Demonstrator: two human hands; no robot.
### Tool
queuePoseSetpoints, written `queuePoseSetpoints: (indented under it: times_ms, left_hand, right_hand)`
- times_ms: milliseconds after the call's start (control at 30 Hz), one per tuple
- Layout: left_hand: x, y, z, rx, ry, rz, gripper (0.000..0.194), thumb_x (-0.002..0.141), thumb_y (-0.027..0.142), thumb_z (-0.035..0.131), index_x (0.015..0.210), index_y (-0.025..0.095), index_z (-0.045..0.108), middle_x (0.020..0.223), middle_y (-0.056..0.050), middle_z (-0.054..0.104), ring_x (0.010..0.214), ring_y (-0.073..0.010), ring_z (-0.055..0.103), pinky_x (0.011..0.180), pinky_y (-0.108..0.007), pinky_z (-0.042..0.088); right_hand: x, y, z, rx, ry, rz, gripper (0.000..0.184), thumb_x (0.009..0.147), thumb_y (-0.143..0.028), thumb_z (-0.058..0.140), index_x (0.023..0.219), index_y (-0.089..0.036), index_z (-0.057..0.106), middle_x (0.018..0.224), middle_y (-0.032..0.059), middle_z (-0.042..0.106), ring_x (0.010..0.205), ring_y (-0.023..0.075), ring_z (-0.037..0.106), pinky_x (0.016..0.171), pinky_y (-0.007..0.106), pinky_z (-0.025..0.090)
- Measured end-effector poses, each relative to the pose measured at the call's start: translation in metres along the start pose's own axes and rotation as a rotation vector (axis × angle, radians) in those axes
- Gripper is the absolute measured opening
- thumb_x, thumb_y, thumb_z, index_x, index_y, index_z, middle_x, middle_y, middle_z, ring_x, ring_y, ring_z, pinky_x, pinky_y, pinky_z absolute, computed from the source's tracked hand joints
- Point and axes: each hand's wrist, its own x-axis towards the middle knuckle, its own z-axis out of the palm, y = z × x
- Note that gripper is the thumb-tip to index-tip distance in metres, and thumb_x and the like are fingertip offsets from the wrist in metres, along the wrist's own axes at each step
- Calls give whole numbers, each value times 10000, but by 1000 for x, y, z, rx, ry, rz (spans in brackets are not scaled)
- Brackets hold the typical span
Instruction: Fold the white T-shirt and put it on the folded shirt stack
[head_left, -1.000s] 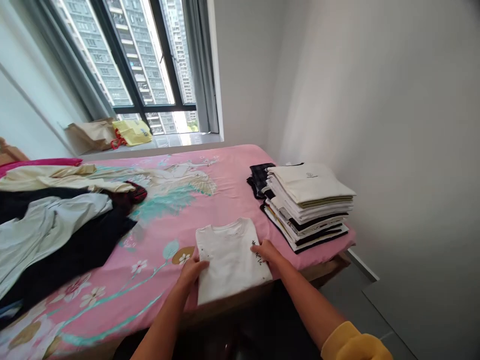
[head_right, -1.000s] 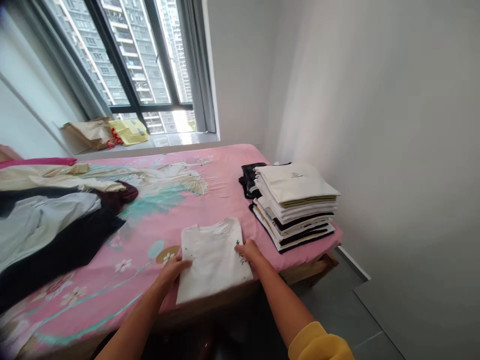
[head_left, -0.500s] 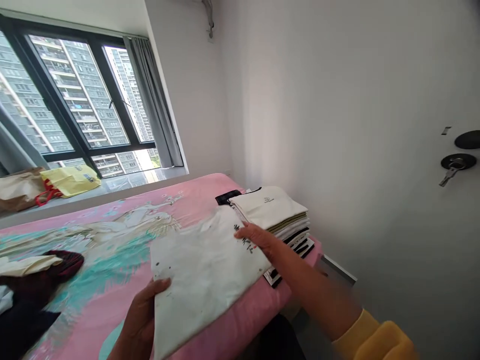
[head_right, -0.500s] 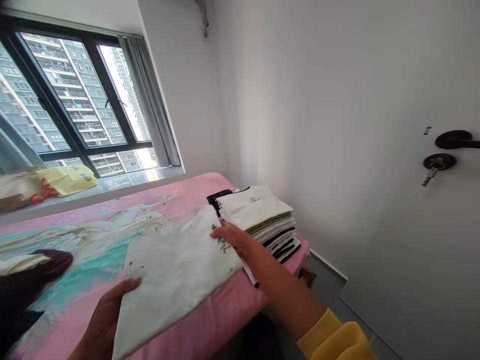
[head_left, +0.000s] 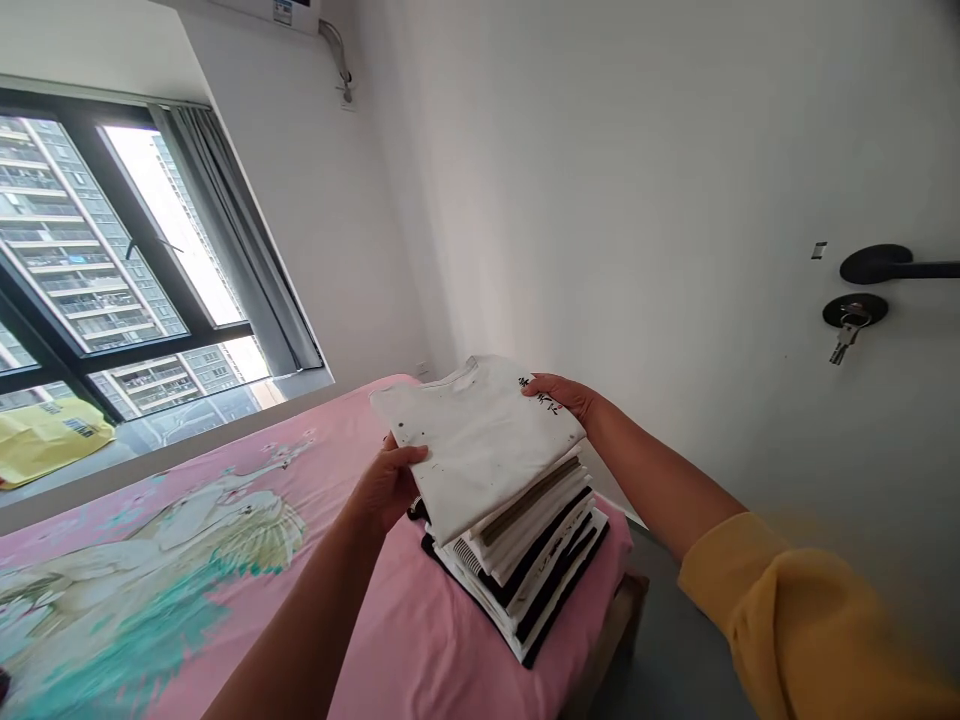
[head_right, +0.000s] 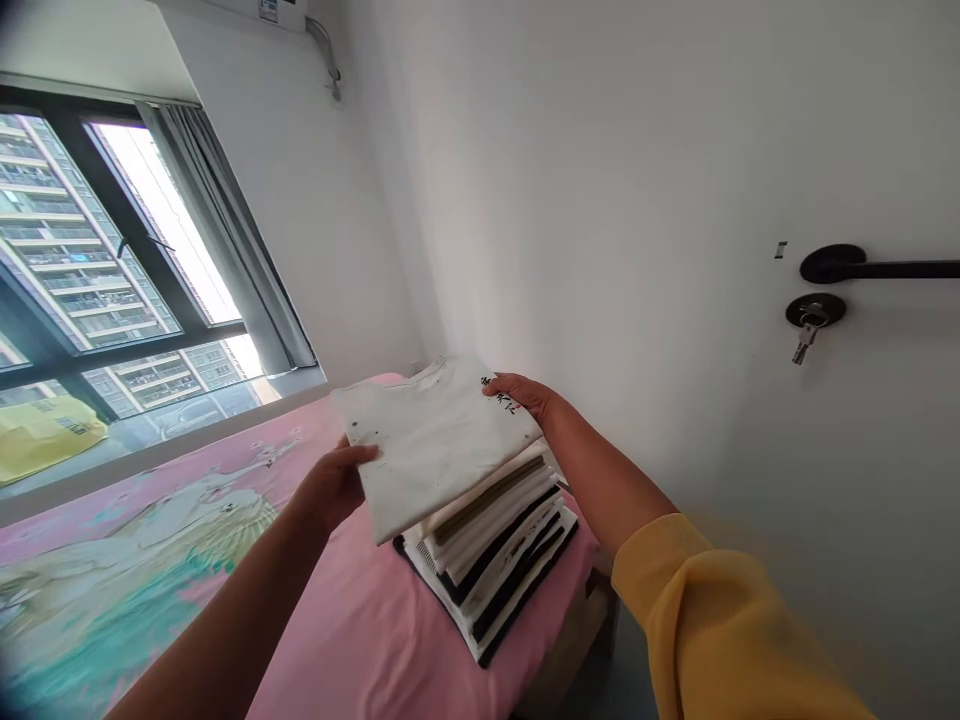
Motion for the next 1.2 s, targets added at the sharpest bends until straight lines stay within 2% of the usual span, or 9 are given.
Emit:
queuePoseSetpoints:
  times_ms: [167,367,467,600,767,867,1000,1100,1200]
  left_hand:
    - [30,-27,2,60,31,-24,590,569,49,603,1123,233,524,1038,-36,644,802,-182,632,721,-346,547]
    - [50,-68,-28,185,143,-150,542,574,100,643,1076,257,514,882,-7,610,627,-126,579,575,-292,530]
    - [46,-75,-36,293,148,-182,453,642,261,698,1058,265,518,807,7,573,565,-109,549,482,-253,497]
    - [31,-71,-28,392,148,-181,513,678,432,689,1129,279,497,750,15,551,487,-85,504,419,-232,467]
    - [5,-74,-16,421,123,-207,715,674,395,706,1297,268,378,662,24,539,469,-92,494,378,-198,407]
    - [-21,-87,-19,344,203,-183,894,662,337,710,1392,243,203,709,16,556,497,-105,523,380,-202,407]
    - [-82,-120,-35,215,291,-200,738,656,334,656,1296,191,320,771,-3,575,481,-88,503,355,-192,378]
    - [-139,-162,-59,108,322,-336,503,611,371,630,1046,155,500,685,2,561,438,-90,477,352,-206,358]
    - [-193,-209,-103,90,477,-457,399,499,337,694,831,170,550,551,3,536,394,-113,458,388,-234,321]
  right_hand:
    - [21,11,-36,-60,40,14,276,646,-189,638,916,-152,589,813,67,690,711,188,639,668,309,548]
    - [36,53,-59,-147,71,188,329,593,-181,705,905,-144,607,796,66,690,696,181,639,662,311,548]
    - [34,67,-64,-191,104,217,345,633,-245,703,952,-158,604,891,65,690,759,168,640,717,305,542]
    - [27,65,-62,-312,181,236,368,678,-323,688,1003,-170,607,1003,73,672,821,164,634,746,289,526]
    - [11,49,-52,-617,436,273,482,689,-369,688,1100,-142,577,1090,142,626,924,245,609,784,361,495]
    - [-8,42,-26,-823,615,139,506,761,-376,613,1208,-169,498,1258,145,512,1077,258,534,900,384,429]
    - [-54,62,54,-1116,599,-424,321,859,-417,459,1106,-241,561,1203,59,550,1103,216,520,869,328,455]
    - [-96,117,116,-1145,370,-701,237,855,-390,475,1029,-271,583,1055,38,626,1008,206,578,894,334,451]
    - [-121,207,164,-1078,58,-753,223,797,-392,543,989,-303,612,1001,31,654,930,217,624,814,321,503]
